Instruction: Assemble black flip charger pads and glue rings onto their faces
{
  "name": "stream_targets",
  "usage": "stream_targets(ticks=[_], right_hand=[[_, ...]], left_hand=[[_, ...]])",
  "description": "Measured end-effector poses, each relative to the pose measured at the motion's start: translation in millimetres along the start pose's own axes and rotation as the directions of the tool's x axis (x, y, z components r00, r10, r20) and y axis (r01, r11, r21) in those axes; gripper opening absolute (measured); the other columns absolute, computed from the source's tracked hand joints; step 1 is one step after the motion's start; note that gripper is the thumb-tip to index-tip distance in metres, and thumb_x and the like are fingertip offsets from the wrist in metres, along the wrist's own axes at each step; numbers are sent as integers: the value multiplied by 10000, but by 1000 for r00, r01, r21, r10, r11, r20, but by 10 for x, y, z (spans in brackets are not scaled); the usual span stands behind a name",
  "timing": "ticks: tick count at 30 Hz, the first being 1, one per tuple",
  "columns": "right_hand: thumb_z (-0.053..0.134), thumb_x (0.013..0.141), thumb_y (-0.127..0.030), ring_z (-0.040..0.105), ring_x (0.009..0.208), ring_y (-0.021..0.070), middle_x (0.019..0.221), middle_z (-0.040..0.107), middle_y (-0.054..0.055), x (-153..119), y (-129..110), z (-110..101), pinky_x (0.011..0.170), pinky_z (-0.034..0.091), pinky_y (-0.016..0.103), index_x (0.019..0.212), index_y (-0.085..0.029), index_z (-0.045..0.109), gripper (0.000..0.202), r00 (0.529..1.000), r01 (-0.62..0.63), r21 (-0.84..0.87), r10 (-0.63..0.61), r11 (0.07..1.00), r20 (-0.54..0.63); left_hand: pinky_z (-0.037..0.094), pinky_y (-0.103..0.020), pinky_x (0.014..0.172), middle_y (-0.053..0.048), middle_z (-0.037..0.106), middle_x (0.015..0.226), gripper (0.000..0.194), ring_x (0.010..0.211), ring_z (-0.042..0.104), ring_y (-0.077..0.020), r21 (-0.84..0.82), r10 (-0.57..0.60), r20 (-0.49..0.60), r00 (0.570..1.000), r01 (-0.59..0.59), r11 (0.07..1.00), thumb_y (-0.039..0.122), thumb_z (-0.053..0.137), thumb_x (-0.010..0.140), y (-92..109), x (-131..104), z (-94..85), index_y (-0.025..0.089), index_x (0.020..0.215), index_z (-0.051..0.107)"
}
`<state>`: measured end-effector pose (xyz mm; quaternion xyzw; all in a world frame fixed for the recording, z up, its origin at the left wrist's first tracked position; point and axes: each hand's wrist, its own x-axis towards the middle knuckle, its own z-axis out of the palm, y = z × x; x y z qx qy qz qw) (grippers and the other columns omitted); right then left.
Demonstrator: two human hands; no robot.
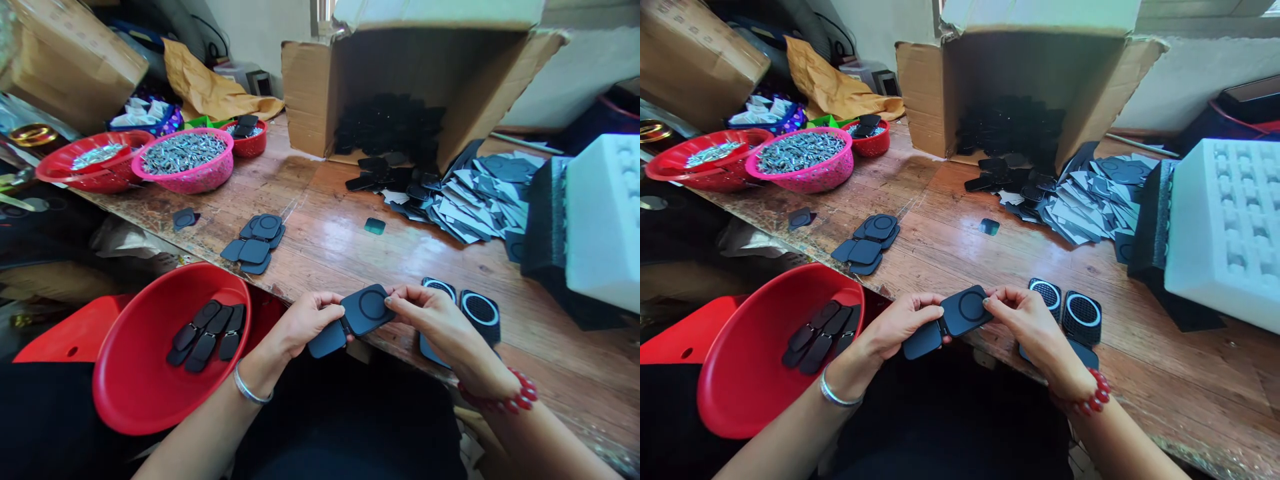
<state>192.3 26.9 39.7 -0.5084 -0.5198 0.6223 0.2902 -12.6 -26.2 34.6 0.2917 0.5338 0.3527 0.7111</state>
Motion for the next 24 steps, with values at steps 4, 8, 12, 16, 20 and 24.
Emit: stream_targets(ticks=[4,8,12,16,20,24], right_hand=[[834,572,-534,564,698,151,767,658,39,-20,-34,21,681,488,278,554,-178,593,430,1000,-22,39,22,999,0],[830,569,-521,573,703,155,806,678,53,-29,-55,30,676,497,284,540,-177,600,415,999,-15,27,15,1000,-31],[818,584,-512,571,715,161,794,667,56,-25,-42,16,671,485,285,524,-176,579,416,999,7,-8,-7,1000,-46],[808,587,-515,562,711,163,784,638,54,-16,-1,4,680,496,302,531,-176,558,424,999,-2,-1,2,1000,-46],[817,570,-501,566,709,167,798,636,62,1,28,-2,687,509,314,532,-171,562,419,998,-12,5,13,1000,-65],[828,553,-491,556,692,153,795,642,58,11,17,-5,662,494,286,526,-167,568,416,997,-13,-5,13,1000,-73]], left_hand=[[521,-209,524,-45,709,636,199,551,663,-138,14,4,-10,1000,-4,1000,254,640,736,20,-9,21,122,879,681],[521,-212,526,-37,706,631,236,548,659,-137,4,23,-17,1000,-23,1000,254,644,728,19,-11,35,119,914,697],[526,-216,538,-34,705,628,248,549,657,-137,18,52,-16,998,-52,998,261,644,720,3,-5,34,120,916,706],[518,-207,538,-30,704,630,234,542,649,-128,36,77,-14,997,-77,996,258,640,720,-3,0,33,124,896,714],[516,-210,533,-24,703,638,242,550,653,-134,27,87,-21,996,-87,996,262,651,711,0,0,40,131,901,725],[514,-214,537,-20,699,637,253,553,652,-136,29,90,-24,996,-89,996,265,659,704,6,-1,48,137,907,738]])
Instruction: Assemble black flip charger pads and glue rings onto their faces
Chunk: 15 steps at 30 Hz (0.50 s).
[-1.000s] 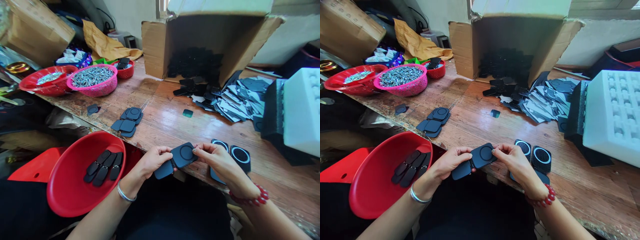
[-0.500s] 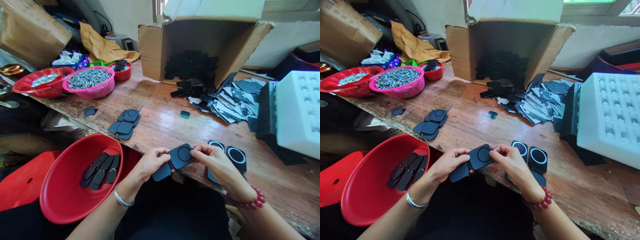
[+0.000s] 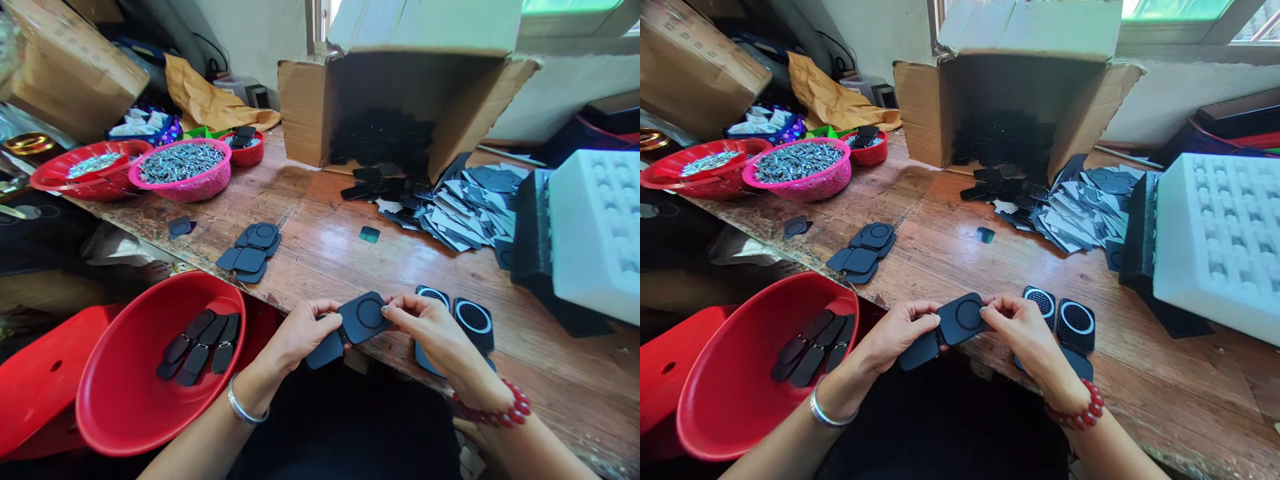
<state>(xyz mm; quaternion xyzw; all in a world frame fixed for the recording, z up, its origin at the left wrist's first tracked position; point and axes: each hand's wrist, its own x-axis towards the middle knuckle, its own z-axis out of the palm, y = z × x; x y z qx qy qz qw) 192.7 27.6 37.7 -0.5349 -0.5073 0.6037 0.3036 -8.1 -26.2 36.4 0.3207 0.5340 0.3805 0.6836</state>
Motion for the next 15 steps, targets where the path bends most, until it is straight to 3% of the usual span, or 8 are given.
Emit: stream_targets(ticks=[15], right_hand=[[719,624,-452,570,724,175,849,687,83,14,24,-16,606,472,273,538,-191,581,308,996,91,-111,-92,990,0]], left_hand=[[507,-221,564,-25,708,695,328,575,641,-135,29,63,33,997,-64,998,323,692,711,-14,10,-11,135,969,763]])
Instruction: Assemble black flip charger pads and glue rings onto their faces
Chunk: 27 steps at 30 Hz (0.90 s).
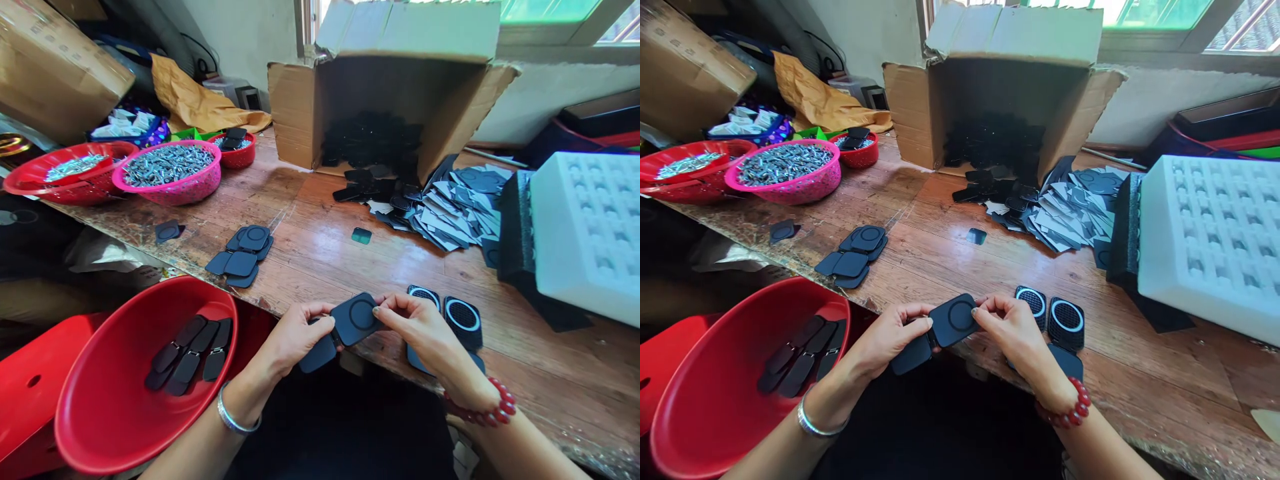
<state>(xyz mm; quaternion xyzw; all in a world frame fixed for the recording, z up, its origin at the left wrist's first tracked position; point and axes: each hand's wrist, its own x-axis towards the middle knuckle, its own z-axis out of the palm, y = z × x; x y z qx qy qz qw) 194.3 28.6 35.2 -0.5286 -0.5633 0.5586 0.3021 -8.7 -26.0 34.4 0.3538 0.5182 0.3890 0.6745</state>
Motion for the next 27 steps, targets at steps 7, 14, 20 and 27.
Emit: stream_targets(ticks=[7,14,20,27], right_hand=[[624,737,-418,582,731,194,788,663,71,-47,17,12,615,466,296,606,-206,592,252,982,167,-206,-180,964,-48],[556,839,-306,582,731,183,801,603,64,-120,76,57,562,462,268,673,-209,570,194,924,318,-394,-375,862,-75],[497,900,-227,520,640,149,780,509,31,-167,109,40,532,442,257,713,-211,507,188,906,365,-494,-422,789,-4],[483,952,-230,497,655,159,810,545,25,-230,129,-60,599,361,298,772,-217,466,182,900,376,-690,-421,619,112]], left_hand=[[481,-203,539,-24,700,673,333,568,628,-128,29,10,18,1000,-11,1000,319,679,734,-6,-4,-1,139,998,772],[458,-199,533,-23,686,643,368,556,607,-123,41,5,54,999,-7,999,340,666,760,-1,-1,6,145,1053,773],[464,-209,552,-28,689,698,393,574,593,-119,71,34,93,995,-41,997,362,676,757,-27,-22,23,151,1074,774],[469,-220,574,-32,690,698,391,586,604,-129,97,35,126,991,-47,994,383,669,780,-68,-20,34,143,1071,772]])
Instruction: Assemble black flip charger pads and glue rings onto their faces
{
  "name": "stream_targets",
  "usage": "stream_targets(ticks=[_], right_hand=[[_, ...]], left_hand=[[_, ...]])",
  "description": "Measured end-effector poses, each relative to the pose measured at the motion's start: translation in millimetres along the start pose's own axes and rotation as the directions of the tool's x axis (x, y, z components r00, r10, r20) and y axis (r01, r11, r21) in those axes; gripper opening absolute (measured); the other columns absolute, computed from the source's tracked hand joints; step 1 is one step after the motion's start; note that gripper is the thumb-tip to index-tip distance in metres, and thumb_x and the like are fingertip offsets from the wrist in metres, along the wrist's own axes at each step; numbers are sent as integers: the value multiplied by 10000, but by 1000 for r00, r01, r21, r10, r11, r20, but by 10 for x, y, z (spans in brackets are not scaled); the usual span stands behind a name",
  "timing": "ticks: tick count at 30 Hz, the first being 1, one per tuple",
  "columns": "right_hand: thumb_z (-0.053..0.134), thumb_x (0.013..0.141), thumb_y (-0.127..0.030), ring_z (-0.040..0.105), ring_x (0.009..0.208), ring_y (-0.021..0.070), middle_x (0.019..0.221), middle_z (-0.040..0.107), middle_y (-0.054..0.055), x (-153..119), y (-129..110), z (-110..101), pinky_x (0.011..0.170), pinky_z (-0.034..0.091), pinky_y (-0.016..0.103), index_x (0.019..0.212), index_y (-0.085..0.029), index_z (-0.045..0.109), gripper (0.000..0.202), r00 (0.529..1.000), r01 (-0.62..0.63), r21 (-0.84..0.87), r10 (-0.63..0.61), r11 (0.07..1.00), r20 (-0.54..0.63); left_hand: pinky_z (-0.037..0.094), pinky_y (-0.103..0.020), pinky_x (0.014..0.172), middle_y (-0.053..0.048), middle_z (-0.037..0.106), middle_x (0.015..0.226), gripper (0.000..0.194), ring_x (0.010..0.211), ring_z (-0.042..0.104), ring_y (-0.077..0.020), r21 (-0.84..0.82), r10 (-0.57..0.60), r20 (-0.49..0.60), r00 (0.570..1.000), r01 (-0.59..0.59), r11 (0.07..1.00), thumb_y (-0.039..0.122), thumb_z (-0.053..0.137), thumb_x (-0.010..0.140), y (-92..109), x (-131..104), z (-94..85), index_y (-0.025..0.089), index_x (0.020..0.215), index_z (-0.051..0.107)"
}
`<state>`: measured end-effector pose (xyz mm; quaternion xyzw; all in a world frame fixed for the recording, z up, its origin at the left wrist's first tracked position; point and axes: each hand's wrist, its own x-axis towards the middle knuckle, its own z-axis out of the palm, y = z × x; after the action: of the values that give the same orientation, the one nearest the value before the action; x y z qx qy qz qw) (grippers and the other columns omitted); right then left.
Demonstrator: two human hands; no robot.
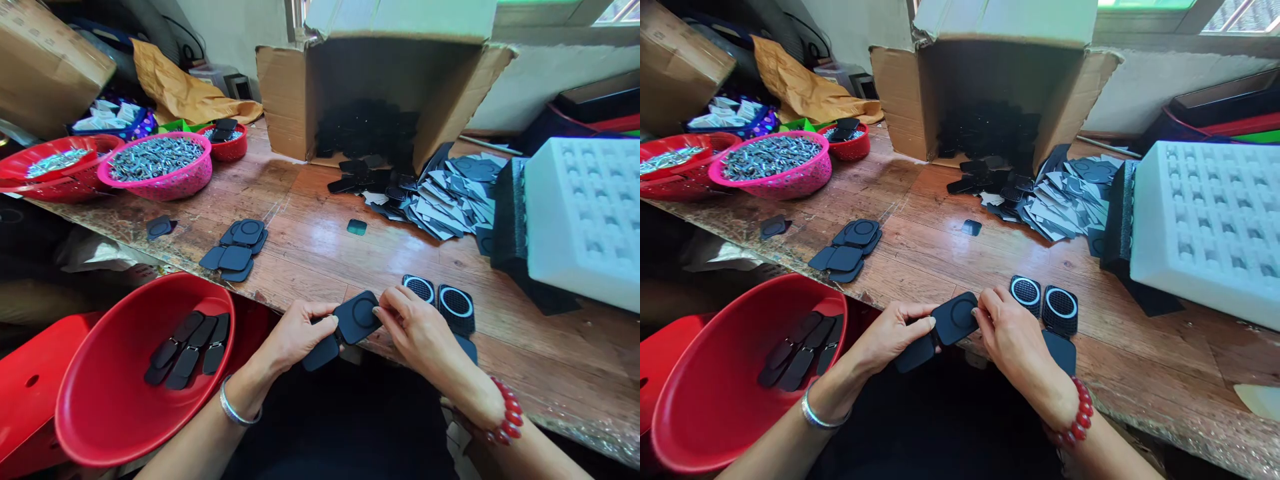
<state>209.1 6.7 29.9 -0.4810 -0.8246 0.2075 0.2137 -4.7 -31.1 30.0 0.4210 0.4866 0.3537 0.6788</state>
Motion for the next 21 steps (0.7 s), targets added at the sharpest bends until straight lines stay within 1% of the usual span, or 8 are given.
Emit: stream_targets(ticks=[3,5,7,10,14,17,21], right_hand=[[501,946,-226,512,658,162,782,555,19,-9,42,4,610,366,298,774,-219,463,176,1000,-27,24,27,999,-1],[514,941,-224,518,661,167,764,552,19,-4,61,8,612,374,299,770,-219,473,176,999,-37,34,38,999,-34],[518,943,-218,519,661,166,770,542,20,5,61,4,615,390,301,771,-216,489,175,996,-10,36,13,999,-84],[503,954,-183,544,708,167,826,533,33,5,13,-9,656,437,304,803,-209,511,154,978,102,21,-97,995,-186],[507,946,-98,581,873,192,946,549,71,-47,-106,12,776,497,327,894,-195,538,114,915,253,-66,-261,965,-309],[539,920,-46,591,933,205,997,568,90,-114,-202,35,824,526,355,932,-188,551,144,873,350,-116,-369,930,-318],[537,889,15,605,1029,231,1048,614,105,-175,-275,20,907,549,402,1005,-186,578,236,820,495,-113,-507,861,-265]], left_hand=[[479,-217,568,-37,699,724,382,600,625,-135,-28,-23,-16,1000,22,999,376,680,771,-7,8,31,143,1061,766],[503,-224,601,-38,707,751,394,626,643,-138,-65,-29,-32,999,27,998,344,717,736,-16,12,58,143,1073,751],[527,-236,643,-35,710,767,425,650,658,-141,-107,-40,-53,998,34,994,303,759,689,-23,12,84,140,1081,734],[556,-270,655,-38,713,793,425,655,674,-156,-178,-76,-79,994,61,982,280,777,653,-24,17,113,138,1050,724],[557,-276,635,-36,708,746,350,627,674,-162,-236,-106,-122,987,75,969,269,772,633,-20,54,122,126,949,722],[539,-262,611,-32,703,705,349,611,669,-163,-250,-96,-149,984,57,967,271,774,630,-34,91,104,123,942,719],[516,-246,593,-35,702,690,368,587,647,-150,-261,-60,-154,986,18,965,303,818,629,-65,114,67,110,929,724]])
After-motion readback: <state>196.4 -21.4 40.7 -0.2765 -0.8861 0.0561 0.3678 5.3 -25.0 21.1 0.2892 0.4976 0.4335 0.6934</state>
